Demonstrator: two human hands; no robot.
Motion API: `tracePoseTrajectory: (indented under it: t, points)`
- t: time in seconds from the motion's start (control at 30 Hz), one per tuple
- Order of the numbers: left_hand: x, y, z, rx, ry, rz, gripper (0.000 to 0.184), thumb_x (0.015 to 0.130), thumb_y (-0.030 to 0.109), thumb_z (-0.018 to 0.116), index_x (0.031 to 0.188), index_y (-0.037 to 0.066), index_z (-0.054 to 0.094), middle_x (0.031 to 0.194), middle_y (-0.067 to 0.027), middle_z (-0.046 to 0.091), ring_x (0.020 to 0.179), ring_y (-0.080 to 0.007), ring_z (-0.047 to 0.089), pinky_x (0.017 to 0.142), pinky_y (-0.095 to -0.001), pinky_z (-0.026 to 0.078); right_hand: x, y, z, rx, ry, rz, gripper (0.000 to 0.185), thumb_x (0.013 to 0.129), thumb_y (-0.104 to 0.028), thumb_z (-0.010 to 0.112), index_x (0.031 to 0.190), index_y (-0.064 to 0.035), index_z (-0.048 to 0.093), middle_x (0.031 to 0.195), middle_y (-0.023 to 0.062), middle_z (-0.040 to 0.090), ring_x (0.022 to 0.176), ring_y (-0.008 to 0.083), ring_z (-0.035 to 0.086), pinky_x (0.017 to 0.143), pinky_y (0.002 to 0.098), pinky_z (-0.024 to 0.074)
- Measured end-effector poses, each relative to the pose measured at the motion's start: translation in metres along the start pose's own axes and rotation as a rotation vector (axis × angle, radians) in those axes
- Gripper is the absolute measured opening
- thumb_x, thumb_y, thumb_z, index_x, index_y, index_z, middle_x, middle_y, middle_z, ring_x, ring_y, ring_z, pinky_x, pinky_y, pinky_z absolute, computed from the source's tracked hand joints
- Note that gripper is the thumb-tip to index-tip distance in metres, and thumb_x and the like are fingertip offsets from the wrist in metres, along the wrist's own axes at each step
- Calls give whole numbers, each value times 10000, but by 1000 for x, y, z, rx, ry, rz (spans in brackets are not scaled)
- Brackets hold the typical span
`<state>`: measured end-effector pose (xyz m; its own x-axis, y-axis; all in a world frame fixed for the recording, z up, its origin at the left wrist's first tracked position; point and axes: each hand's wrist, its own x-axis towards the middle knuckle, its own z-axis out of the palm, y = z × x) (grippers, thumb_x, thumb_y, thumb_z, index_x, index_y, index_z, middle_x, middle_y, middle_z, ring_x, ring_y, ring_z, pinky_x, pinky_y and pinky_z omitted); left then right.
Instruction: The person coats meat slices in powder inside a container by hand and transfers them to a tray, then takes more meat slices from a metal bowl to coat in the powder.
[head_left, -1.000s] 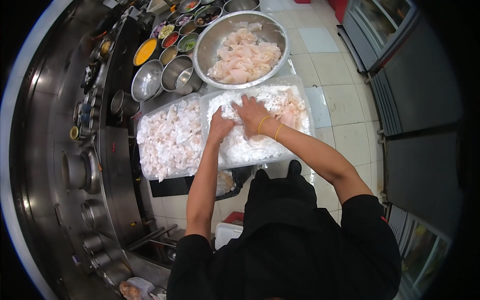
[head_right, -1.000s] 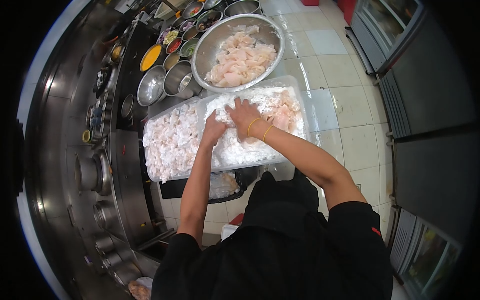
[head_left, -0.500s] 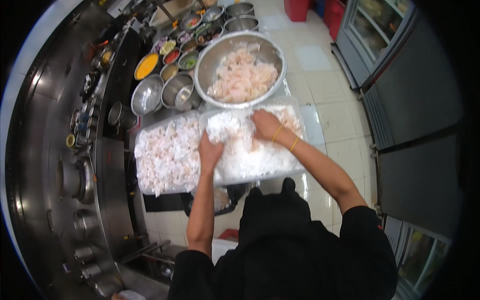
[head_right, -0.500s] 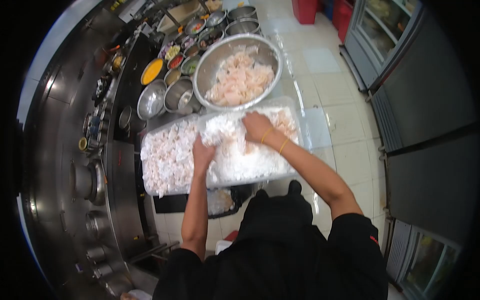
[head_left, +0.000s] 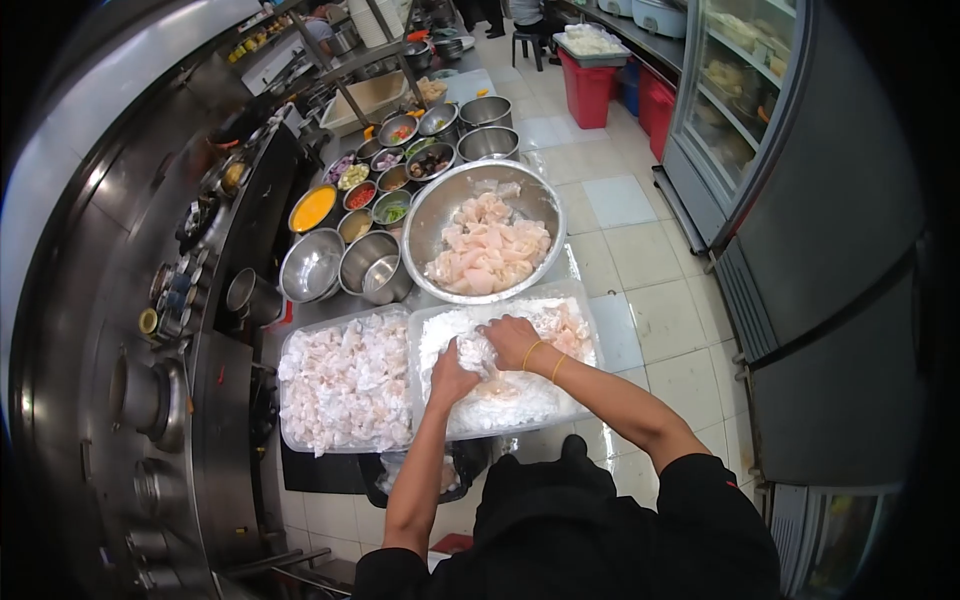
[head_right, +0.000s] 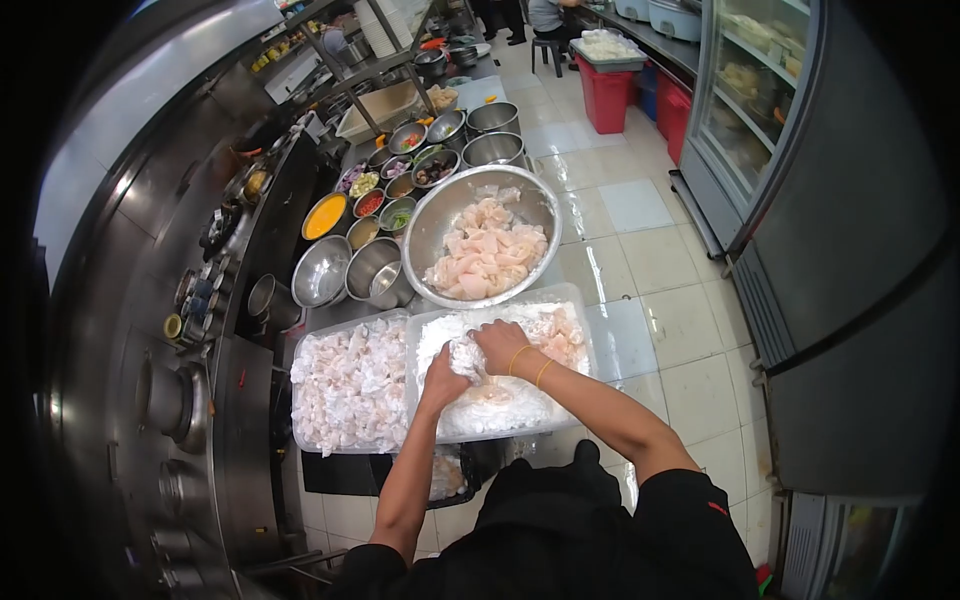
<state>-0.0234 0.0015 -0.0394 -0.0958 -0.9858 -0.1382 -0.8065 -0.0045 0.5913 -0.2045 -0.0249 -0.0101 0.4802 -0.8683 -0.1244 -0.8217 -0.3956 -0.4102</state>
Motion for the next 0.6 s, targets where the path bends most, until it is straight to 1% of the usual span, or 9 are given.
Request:
tracePoseTrajectory:
  t: [0.03,0.13,0.2,0.27,0.33,0.4,0.47,0.5,0.6]
  points:
    - [6,2,-3,-125,37,43,658,661,158,772,1234,-37,515,1129,-226,642,1054,-342,626,914,-381,483,-6,-4,-14,41,-9,-3,570,668,-155,720,1216,-110,573,1145,140,593,1108,340,549,853,488,501]
    - [11,-9,-2,-300,201,79,601,674,114,771,1210,-29,542,1096,-166,667,1016,-267,640,898,-343,487,-14,-1,-25,-11,13,-19,607,671,-154,717,1253,-107,552,1208,165,555,1137,353,532,881,499,495]
    - [20,-33,6,-360,242,201,561,712,75,748,1227,-18,547,1107,-113,666,1033,-202,622,915,-325,476,-12,4,-27,-43,-77,6,792,652,-232,749,1379,-137,447,1329,171,460,1192,368,485,929,503,483]
    - [-2,-7,-22,-458,105,187,567,694,43,721,1231,-14,546,1142,-124,656,1049,-209,614,933,-319,463,-14,0,-29,-28,-151,59,863,642,-270,756,1418,-176,392,1382,169,410,1242,382,438,970,534,445]
    - [-15,4,-27,-215,78,127,640,647,51,716,1252,-38,525,1173,-185,634,1076,-270,609,950,-332,455,-24,-12,-38,-108,-195,47,937,605,-283,792,1438,-183,374,1426,167,375,1301,457,350,988,610,392]
    - [-20,9,-20,-90,-78,48,822,603,153,737,1335,-57,428,1273,-285,537,1207,-392,509,1021,-412,413,-21,-15,-15,-176,-175,27,959,599,-273,810,1444,-171,368,1414,154,395,1320,486,313,973,631,389]
    - [-14,8,2,84,53,22,789,596,148,746,1304,-56,463,1233,-275,569,1173,-392,538,993,-407,435,-7,-12,11,-197,-102,-4,946,613,-267,809,1443,-159,369,1402,148,411,1325,496,300,954,655,386]
    - [-9,7,8,171,120,11,773,593,145,751,1289,-55,481,1213,-270,585,1156,-392,552,979,-404,446,-10,-21,1,-208,-81,-1,879,636,-249,798,1412,-122,405,1360,143,459,1305,473,350,947,605,421]
    - [12,-2,-8,-305,105,14,671,598,126,758,1213,-47,557,1115,-243,644,1062,-376,613,918,-383,482,2,-12,7,17,-60,-5,801,653,-265,782,1361,-92,450,1278,163,523,1247,439,443,927,504,473]
